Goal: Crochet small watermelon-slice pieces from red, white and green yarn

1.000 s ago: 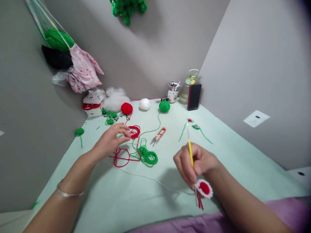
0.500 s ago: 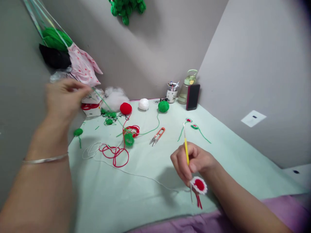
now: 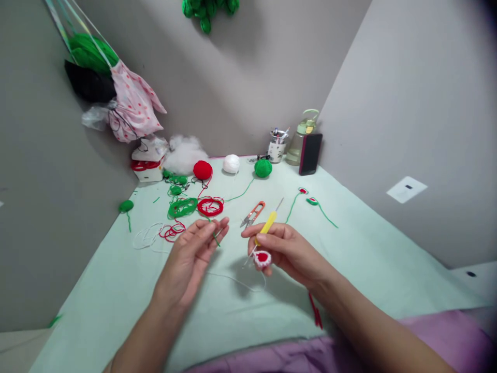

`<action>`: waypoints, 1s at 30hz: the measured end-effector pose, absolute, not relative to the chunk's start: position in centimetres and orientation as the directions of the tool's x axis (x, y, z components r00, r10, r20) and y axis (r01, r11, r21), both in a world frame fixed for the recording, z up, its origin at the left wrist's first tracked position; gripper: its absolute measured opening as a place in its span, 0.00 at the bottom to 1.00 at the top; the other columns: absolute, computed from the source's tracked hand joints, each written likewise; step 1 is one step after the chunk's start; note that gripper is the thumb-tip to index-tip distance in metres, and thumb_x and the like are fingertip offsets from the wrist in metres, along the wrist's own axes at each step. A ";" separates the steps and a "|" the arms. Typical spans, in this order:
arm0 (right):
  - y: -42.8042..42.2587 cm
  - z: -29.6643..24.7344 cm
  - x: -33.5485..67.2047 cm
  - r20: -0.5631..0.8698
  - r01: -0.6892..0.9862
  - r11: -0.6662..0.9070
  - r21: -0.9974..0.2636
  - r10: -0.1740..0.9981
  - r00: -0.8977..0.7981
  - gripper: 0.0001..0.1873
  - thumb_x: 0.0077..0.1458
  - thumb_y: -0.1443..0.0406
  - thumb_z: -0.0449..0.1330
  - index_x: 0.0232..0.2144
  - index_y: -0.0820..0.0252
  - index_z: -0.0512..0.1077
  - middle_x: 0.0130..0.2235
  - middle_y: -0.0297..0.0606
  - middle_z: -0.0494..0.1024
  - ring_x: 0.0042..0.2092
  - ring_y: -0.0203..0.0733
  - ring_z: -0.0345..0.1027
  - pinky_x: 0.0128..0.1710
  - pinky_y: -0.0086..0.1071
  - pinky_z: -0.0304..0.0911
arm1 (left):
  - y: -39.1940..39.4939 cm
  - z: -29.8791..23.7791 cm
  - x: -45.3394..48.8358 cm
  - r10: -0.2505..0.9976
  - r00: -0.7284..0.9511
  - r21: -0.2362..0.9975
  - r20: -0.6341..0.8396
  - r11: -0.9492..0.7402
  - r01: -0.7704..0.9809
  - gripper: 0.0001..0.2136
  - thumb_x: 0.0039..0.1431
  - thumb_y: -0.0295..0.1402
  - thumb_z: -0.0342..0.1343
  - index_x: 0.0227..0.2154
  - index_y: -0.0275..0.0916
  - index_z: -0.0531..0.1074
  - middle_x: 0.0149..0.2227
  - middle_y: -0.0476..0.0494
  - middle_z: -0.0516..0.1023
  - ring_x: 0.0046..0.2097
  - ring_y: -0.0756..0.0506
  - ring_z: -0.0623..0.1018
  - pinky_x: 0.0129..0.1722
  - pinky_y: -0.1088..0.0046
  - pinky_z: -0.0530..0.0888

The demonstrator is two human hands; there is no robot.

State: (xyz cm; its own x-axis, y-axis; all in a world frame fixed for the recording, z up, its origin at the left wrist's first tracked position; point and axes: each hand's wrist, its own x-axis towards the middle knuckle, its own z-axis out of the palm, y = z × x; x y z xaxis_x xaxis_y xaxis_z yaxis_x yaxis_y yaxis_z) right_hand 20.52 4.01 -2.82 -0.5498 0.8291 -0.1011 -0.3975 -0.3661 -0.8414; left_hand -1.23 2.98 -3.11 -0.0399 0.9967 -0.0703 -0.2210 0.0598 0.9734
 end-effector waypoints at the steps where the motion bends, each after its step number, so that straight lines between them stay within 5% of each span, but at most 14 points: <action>1: 3.6 -3.0 19.9 -0.112 -0.396 -0.369 -0.841 0.834 -0.541 0.17 0.56 0.58 0.75 0.43 0.64 0.85 0.31 0.36 0.84 0.24 0.32 0.76 0.22 0.23 0.72 | 2.4 -3.3 -0.6 0.995 -0.034 0.961 -0.093 0.081 -0.264 0.12 0.55 0.46 0.67 0.31 0.49 0.72 0.41 0.45 0.87 0.63 0.33 0.80 0.65 0.50 0.75; 5: 2.4 -3.7 17.7 -0.170 -0.369 -0.414 -0.832 0.824 -0.541 0.20 0.51 0.55 0.78 0.40 0.64 0.85 0.28 0.34 0.83 0.25 0.34 0.77 0.23 0.24 0.73 | 1.0 -4.2 1.3 0.988 -0.036 0.915 -0.151 0.126 -0.384 0.14 0.51 0.46 0.72 0.28 0.50 0.71 0.42 0.45 0.86 0.69 0.34 0.73 0.67 0.52 0.71; 12: 2.2 -3.0 18.0 -0.224 -0.337 -0.398 -0.853 0.864 -0.452 0.17 0.50 0.55 0.78 0.31 0.64 0.83 0.24 0.32 0.80 0.23 0.32 0.73 0.22 0.23 0.71 | -0.4 -4.5 1.3 0.976 -0.075 0.855 -0.205 0.141 -0.500 0.13 0.53 0.42 0.74 0.28 0.44 0.76 0.39 0.47 0.83 0.63 0.40 0.76 0.66 0.63 0.66; 15: 2.0 -3.0 17.8 -0.228 -0.325 -0.406 -0.854 0.854 -0.467 0.18 0.50 0.56 0.78 0.37 0.63 0.84 0.27 0.32 0.81 0.24 0.32 0.74 0.22 0.24 0.72 | -0.8 -4.2 1.4 0.974 -0.081 0.850 -0.210 0.141 -0.508 0.13 0.52 0.42 0.75 0.27 0.42 0.77 0.41 0.47 0.83 0.59 0.42 0.77 0.60 0.68 0.69; 19: 1.6 -3.4 17.1 -0.238 -0.287 -0.452 -0.845 0.797 -0.555 0.19 0.49 0.54 0.79 0.30 0.64 0.82 0.26 0.33 0.81 0.24 0.33 0.76 0.23 0.26 0.72 | -1.0 -3.8 1.7 0.979 -0.071 0.871 -0.191 0.136 -0.472 0.14 0.54 0.42 0.73 0.26 0.41 0.76 0.46 0.45 0.83 0.52 0.42 0.79 0.49 0.68 0.74; 26: 1.8 -2.7 19.1 -0.317 -0.262 -0.499 -0.826 0.795 -0.517 0.19 0.49 0.55 0.78 0.31 0.66 0.82 0.23 0.33 0.80 0.20 0.32 0.73 0.20 0.23 0.69 | -1.6 -4.9 -1.0 0.971 -0.234 0.974 0.056 -0.104 -0.199 0.10 0.60 0.37 0.73 0.30 0.43 0.77 0.34 0.52 0.72 0.35 0.49 0.70 0.41 0.77 0.72; 30: 1.3 -2.2 19.6 -0.345 -0.226 -0.580 -0.783 0.706 -0.618 0.17 0.51 0.56 0.78 0.31 0.66 0.82 0.24 0.35 0.83 0.19 0.32 0.74 0.19 0.22 0.69 | -2.7 -4.9 0.1 0.957 -0.091 0.951 0.274 -0.284 -0.124 0.09 0.71 0.44 0.60 0.38 0.46 0.74 0.44 0.46 0.71 0.50 0.43 0.76 0.52 0.65 0.79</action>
State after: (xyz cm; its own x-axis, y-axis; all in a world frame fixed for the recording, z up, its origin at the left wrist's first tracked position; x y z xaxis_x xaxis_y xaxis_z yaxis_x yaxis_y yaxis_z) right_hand 19.61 1.30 -2.17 -0.6185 0.7061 -0.3449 -0.2257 -0.5801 -0.7827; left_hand 0.06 -2.68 -4.92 -0.0910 0.9574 0.2740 -0.1244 -0.2839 0.9507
